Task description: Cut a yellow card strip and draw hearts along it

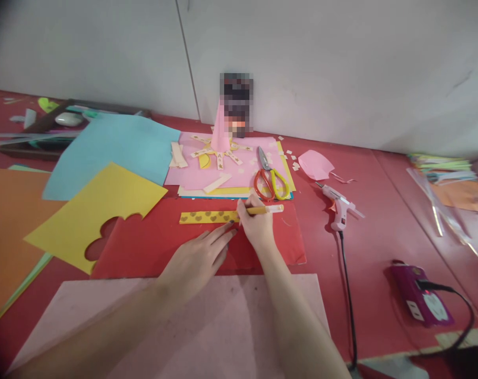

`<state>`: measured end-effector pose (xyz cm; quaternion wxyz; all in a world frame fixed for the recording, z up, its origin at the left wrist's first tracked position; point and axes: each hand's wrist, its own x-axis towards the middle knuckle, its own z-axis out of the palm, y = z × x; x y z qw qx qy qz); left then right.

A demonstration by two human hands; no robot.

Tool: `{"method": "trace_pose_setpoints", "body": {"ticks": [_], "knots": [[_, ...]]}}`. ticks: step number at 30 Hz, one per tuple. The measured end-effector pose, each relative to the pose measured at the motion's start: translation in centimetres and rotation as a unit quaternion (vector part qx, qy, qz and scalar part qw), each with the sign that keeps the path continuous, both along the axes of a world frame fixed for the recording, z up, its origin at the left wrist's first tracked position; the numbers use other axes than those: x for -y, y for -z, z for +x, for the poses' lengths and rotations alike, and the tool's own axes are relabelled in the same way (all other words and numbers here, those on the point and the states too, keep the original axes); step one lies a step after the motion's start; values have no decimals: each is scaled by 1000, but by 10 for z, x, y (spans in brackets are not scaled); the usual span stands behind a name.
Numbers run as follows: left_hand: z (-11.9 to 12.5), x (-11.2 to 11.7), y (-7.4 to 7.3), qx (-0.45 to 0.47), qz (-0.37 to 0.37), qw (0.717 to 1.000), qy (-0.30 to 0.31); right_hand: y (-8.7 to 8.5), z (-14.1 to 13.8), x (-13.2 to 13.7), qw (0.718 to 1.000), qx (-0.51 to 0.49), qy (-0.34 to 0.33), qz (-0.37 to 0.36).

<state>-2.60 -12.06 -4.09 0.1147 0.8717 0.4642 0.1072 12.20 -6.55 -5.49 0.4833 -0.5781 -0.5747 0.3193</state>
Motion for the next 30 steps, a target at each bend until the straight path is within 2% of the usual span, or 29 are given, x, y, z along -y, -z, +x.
{"method": "trace_pose_setpoints", "body": {"ticks": [9, 30], "knots": [[1, -1, -1, -8, -6, 1000, 1, 0, 0, 0, 999, 37, 0, 9], [1, -1, 1, 2, -4, 1000, 1, 0, 1, -2, 1000, 12, -11, -12]]}}
